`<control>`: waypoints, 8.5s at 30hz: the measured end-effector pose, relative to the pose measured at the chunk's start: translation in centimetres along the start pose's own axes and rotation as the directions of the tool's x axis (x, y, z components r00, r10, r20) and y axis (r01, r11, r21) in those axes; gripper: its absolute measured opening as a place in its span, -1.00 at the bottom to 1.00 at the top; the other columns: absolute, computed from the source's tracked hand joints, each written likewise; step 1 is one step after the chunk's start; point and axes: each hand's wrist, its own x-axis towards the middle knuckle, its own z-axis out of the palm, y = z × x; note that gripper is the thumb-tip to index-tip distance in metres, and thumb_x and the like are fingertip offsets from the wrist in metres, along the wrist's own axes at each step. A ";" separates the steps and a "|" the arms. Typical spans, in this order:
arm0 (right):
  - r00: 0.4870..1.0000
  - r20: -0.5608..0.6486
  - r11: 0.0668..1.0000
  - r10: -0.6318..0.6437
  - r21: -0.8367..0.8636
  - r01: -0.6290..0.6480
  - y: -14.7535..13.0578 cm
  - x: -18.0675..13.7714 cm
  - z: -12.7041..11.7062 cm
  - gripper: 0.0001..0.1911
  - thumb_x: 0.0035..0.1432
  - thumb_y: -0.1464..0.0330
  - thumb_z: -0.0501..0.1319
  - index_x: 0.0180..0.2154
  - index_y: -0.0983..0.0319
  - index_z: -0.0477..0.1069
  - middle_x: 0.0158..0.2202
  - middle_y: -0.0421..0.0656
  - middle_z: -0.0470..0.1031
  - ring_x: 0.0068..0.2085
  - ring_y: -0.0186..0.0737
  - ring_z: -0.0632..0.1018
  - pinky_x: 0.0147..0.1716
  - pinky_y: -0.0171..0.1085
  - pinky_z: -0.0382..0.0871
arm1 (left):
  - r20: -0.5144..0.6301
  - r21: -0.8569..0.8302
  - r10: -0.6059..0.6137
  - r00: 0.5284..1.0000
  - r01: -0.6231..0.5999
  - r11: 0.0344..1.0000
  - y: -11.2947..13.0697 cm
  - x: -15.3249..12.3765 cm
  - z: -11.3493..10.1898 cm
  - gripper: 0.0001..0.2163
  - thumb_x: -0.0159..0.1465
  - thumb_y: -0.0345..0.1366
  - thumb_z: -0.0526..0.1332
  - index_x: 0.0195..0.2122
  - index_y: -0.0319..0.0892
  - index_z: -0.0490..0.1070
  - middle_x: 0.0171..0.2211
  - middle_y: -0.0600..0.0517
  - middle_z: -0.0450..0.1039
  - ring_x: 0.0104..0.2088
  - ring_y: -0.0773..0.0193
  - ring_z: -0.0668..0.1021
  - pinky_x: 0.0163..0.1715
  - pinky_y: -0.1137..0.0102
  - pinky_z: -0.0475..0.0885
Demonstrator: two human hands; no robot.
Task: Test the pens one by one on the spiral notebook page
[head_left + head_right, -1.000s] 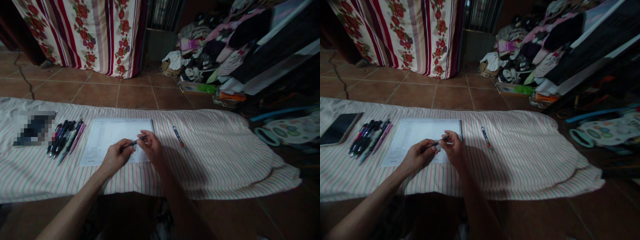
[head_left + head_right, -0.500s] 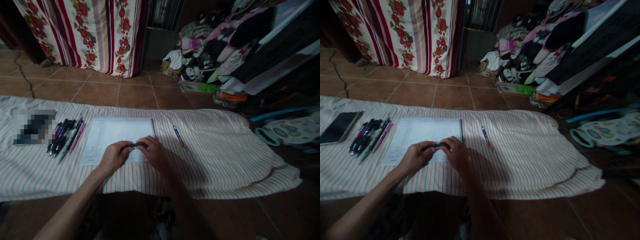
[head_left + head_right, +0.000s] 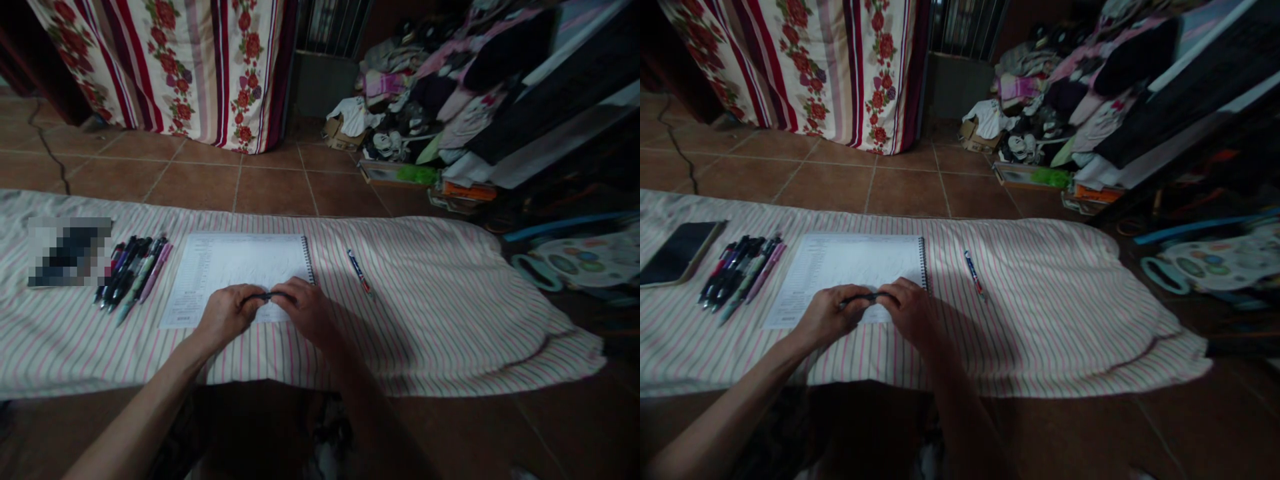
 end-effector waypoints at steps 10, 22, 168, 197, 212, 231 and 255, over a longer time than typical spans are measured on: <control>0.999 0.032 0.999 0.041 -0.017 -0.040 -0.5 0.0 0.1 -0.85 0.15 0.38 0.17 -0.35 0.25 0.51 -0.45 -0.15 0.47 -0.38 -0.30 0.46 -0.33 -0.33 0.26 | -0.015 0.158 0.140 0.990 -0.136 0.978 -0.2 -0.3 0.1 -0.78 0.25 -0.27 0.08 -0.23 -0.18 0.50 -0.34 -0.02 0.57 -0.33 0.19 0.58 -0.35 0.38 0.39; 0.940 0.199 0.945 0.277 0.123 -0.304 -1.1 -0.3 0.1 -0.62 0.20 0.25 0.02 -0.48 0.29 0.49 -0.59 -0.21 0.43 -0.53 -0.36 0.38 -0.49 -0.35 0.12 | -0.067 0.345 0.451 0.890 -0.403 0.847 -0.2 -0.7 -0.2 -0.77 0.30 -0.26 0.03 -0.29 -0.22 0.45 -0.45 0.01 0.52 -0.44 0.23 0.52 -0.45 0.38 0.39; 0.813 0.123 0.175 0.570 0.948 -0.266 -1.1 1.1 0.0 -0.78 -0.21 0.20 0.37 -0.44 0.16 0.58 -0.38 -0.20 0.54 -0.36 -0.33 0.42 -0.24 -0.29 0.28 | 0.177 -0.813 -0.240 0.955 0.279 0.510 3.5 -0.7 1.2 -0.73 0.13 -0.11 0.23 -0.28 -0.22 0.34 -0.52 0.06 0.43 -0.58 0.39 0.41 -0.54 0.46 0.25; 0.873 0.185 0.187 0.451 0.937 -0.295 -1.7 0.9 -0.4 -0.69 -0.19 0.11 0.35 -0.43 0.19 0.51 -0.64 -0.27 0.37 -0.60 -0.37 0.35 -0.58 -0.32 0.21 | 0.265 -0.855 -0.210 0.941 0.330 0.401 4.1 -0.8 1.3 -0.74 0.12 -0.13 0.26 -0.42 -0.28 0.47 -0.57 0.04 0.40 -0.64 0.46 0.31 -0.64 0.48 0.08; 0.800 0.056 0.311 0.598 0.903 -0.296 -1.8 0.7 1.5 -0.71 -0.01 0.15 0.25 -0.33 0.22 0.52 -0.51 -0.24 0.47 -0.51 -0.36 0.41 -0.49 -0.32 0.27 | -0.029 -0.809 -0.417 0.908 0.223 0.543 3.4 -1.1 3.8 -0.66 0.09 -0.17 0.25 -0.16 -0.25 0.50 -0.62 0.11 0.36 -0.61 0.40 0.35 -0.58 0.45 0.27; 0.794 0.073 0.189 0.604 0.954 -0.232 -2.0 1.2 1.8 -0.74 -0.09 0.21 0.33 -0.33 0.20 0.57 -0.29 -0.12 0.59 -0.21 -0.21 0.53 -0.11 -0.17 0.34 | -0.392 -0.309 -0.201 0.898 0.077 0.948 3.0 -1.2 3.1 -0.81 0.19 -0.28 0.18 -0.18 -0.07 0.49 -0.27 0.03 0.51 -0.24 0.23 0.51 -0.22 0.38 0.35; 0.844 -0.013 0.447 0.536 0.852 -0.271 -2.0 0.9 1.3 -0.76 0.00 0.21 0.24 -0.38 0.22 0.56 -0.36 -0.17 0.52 -0.37 -0.32 0.40 -0.38 -0.34 0.26 | -0.201 -0.562 -0.386 0.900 0.217 0.798 3.3 -1.0 3.1 -0.80 0.14 -0.20 0.21 -0.27 -0.17 0.50 -0.46 0.09 0.45 -0.46 0.31 0.50 -0.40 0.40 0.37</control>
